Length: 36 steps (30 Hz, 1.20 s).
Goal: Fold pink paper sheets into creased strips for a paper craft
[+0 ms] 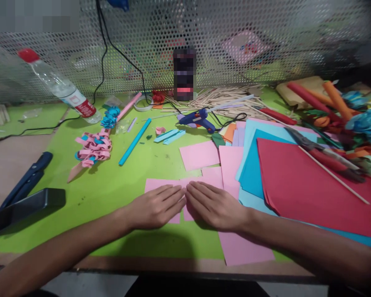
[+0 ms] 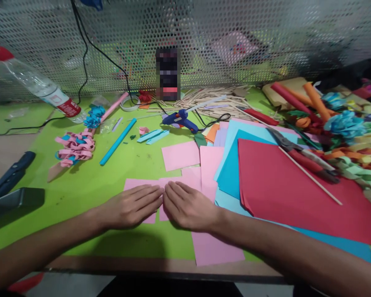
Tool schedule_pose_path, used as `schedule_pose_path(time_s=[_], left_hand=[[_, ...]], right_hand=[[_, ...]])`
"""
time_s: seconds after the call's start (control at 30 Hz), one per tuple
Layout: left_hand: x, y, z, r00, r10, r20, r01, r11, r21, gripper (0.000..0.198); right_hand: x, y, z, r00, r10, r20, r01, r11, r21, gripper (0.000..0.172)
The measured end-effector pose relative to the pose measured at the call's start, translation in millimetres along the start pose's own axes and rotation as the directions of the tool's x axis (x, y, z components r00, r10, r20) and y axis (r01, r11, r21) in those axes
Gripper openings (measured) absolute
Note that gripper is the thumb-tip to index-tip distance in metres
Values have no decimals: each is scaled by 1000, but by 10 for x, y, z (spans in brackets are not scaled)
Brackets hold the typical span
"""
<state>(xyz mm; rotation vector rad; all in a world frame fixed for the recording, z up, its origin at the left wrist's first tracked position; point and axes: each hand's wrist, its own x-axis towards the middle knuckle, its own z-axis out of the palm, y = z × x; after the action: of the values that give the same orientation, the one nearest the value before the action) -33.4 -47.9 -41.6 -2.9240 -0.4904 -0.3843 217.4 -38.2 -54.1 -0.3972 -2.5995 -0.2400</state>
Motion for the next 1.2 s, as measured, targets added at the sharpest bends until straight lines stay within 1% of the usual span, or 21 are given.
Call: schedule_pose_path(time_s=[0.07,0.13,0.2,0.27,0.37,0.4,0.47,0.57,0.67,0.8,0.9,0.97,1.1,1.2], left_hand=[[0,-10,-3,1000,-11,-11,11,1000,-15,30],[-19,-9,-5,1000,-25,-17,26,1000,12,30],[-48,-7,-6,999,-41,-23,42,998,56,29],[-74,-7,-5,997,-67,-32,70,993,95,27],[-87,-9,1,992,-112,-59,118,986,119,25],[-84,-10,1,990,-125,-70,133,984,120,24],[-72,-8,-1,984,-151,-92,162,979,123,23],[-54,-3,-11,978,-180,-107,193,973,130,24],[-54,-5,-16,977,-186,-102,198,971,131,24],[-79,-21,4,976,-195,-96,207,970,126,24],[-92,-37,29,980,-180,-90,188,978,86,26],[-91,-50,43,985,-155,-76,159,986,49,29],[-50,-78,56,994,-109,-15,108,994,-23,37],[31,-94,53,997,-61,51,66,991,-112,44]], right_hand=[[9,26,-44,999,42,-22,-41,997,63,25],[-7,63,-104,997,70,-28,-66,992,109,25],[-55,115,-167,996,88,-32,-84,991,108,24],[-123,184,-213,986,164,-32,-160,983,91,23],[-217,307,-225,941,337,6,-336,936,102,28],[-238,346,-214,925,377,43,-379,918,116,31],[-261,406,-176,898,429,98,-439,886,151,32],[-262,450,-124,871,484,91,-491,842,225,29],[-257,470,-129,848,523,86,-521,791,322,28],[-275,536,-208,823,559,106,-539,706,459,33],[-296,602,-257,801,587,118,-532,608,590,27],[-306,638,-271,782,614,104,-513,540,667,22],[-326,673,-264,752,652,100,-484,442,756,19],[-346,670,-245,758,642,111,-462,408,788,18]])
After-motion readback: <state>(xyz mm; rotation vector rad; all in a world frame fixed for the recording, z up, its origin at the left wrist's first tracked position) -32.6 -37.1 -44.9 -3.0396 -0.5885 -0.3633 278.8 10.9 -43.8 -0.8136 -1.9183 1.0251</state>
